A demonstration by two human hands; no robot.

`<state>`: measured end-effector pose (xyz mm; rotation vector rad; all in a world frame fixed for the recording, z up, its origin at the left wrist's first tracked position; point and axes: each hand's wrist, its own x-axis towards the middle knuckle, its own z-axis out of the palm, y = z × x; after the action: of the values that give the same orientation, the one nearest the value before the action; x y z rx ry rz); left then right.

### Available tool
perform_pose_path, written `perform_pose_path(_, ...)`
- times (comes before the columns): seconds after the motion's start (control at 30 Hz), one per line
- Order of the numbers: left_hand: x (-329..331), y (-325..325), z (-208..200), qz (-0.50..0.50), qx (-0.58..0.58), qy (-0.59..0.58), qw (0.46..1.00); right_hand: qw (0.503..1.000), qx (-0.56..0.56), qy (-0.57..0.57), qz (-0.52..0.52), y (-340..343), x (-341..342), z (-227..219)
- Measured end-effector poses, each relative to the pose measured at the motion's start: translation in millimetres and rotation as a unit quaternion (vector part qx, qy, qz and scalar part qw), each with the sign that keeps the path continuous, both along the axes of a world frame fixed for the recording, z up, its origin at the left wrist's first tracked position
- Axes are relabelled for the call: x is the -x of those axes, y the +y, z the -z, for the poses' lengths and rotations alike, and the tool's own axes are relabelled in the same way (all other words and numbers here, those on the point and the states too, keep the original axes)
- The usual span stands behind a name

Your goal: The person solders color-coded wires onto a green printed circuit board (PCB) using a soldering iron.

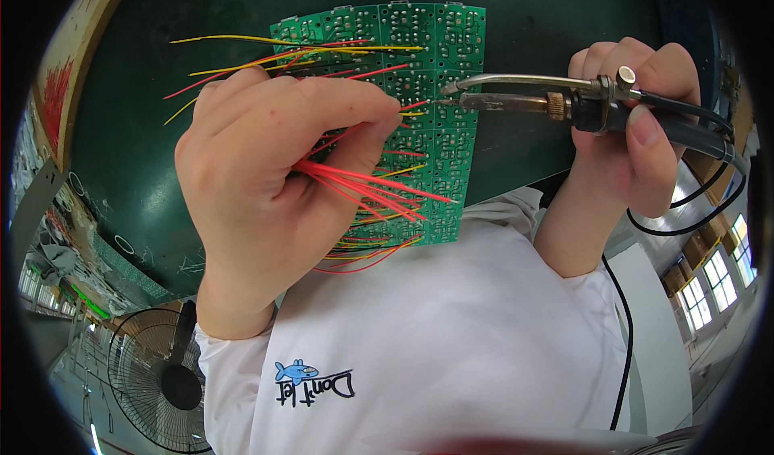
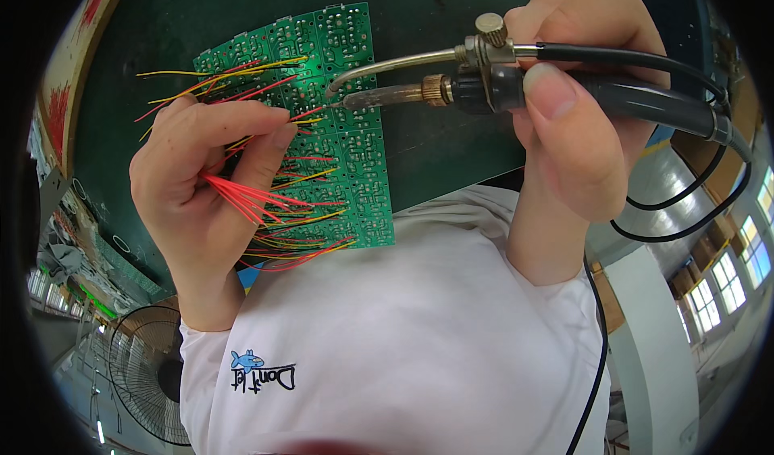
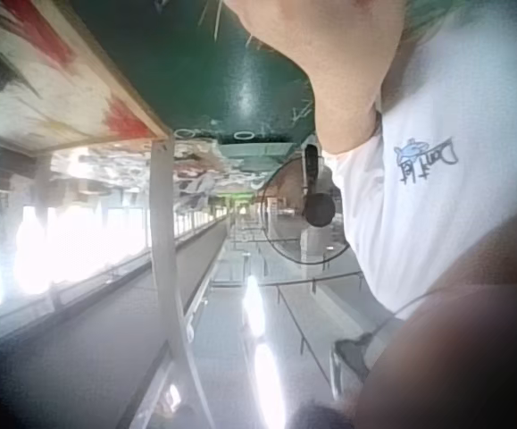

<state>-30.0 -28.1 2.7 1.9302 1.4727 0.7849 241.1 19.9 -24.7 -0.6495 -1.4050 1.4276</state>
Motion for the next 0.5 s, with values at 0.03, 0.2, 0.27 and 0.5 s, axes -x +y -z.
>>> perform_pose_path(0.03, 0.8, -0.4, 1.5, 0.002, -0.004, -0.004, 1.000, 1.000, 0.000, 0.001, 0.000, 0.0, 0.9, -0.4)
perform_pose_path(0.2, 2.4, -1.3, 3.4, 0.005, -0.008, -0.005, 1.000, 1.000, 0.006, 0.003, -0.001, -0.1, 2.1, 1.1)
perform_pose_path(0.27, 0.8, -1.0, 0.7, 0.002, 0.001, 0.002, 1.000, 1.000, 0.003, 0.001, -0.002, 0.0, 1.8, 1.1)
perform_pose_path(0.5, 0.9, -1.2, 0.1, 0.002, 0.005, 0.011, 1.000, 1.000, 0.004, -0.009, 0.002, -0.1, 2.5, 0.3)
